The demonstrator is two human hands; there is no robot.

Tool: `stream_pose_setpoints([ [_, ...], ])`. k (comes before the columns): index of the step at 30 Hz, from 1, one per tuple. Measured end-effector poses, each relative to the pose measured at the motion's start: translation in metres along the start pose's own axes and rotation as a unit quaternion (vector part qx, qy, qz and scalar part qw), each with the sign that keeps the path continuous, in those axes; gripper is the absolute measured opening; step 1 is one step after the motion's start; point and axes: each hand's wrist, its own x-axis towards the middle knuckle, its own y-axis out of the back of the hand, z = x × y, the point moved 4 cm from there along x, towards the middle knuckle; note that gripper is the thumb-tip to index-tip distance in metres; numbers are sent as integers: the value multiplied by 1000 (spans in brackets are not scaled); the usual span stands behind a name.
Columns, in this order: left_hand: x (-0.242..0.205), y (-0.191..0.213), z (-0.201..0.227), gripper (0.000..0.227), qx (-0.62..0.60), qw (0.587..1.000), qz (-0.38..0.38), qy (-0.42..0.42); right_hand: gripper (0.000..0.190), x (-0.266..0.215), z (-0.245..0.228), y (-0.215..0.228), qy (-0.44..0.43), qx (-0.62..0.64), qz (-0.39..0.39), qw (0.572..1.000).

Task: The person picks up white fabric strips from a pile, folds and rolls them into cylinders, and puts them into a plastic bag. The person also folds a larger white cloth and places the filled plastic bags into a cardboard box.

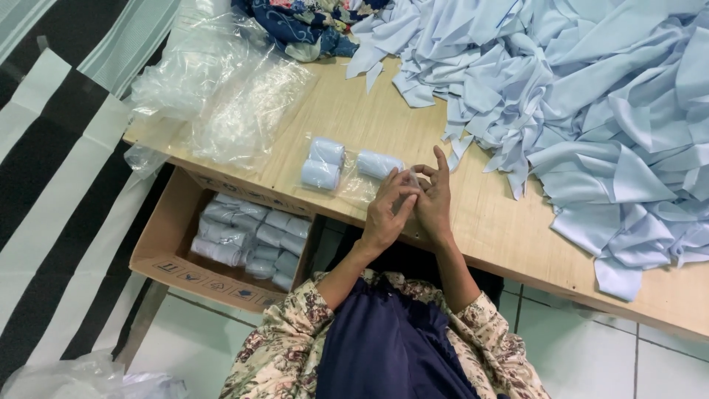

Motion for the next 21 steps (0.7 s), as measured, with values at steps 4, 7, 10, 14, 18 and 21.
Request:
stream_pose_setpoints([
  [4, 0, 3, -2, 13, -37, 999, 8, 19, 108, -1, -29, -17, -2, 9, -90, 996],
  [7, 1, 6, -2, 13, -38, 999, 16, 21, 104, 6, -39, -26, 29, -73, -135, 988],
  [10, 0, 8, -3, 13, -52, 998, 18, 22, 95, 11, -30, -30, 88, -144, -183, 968],
  [14, 7, 17, 11, 19, -41, 999, 7, 17, 108, 10, -43, -40, -32, -21, -184, 982],
  [18, 13, 22, 19, 31, 8, 1000, -2, 7, 87, 1, -61, -39, -184, 110, -92, 972],
  [21, 15, 25, -4, 27, 144, 987, 30, -62, 60, 11, -24, -11, -137, 138, -27, 980],
])
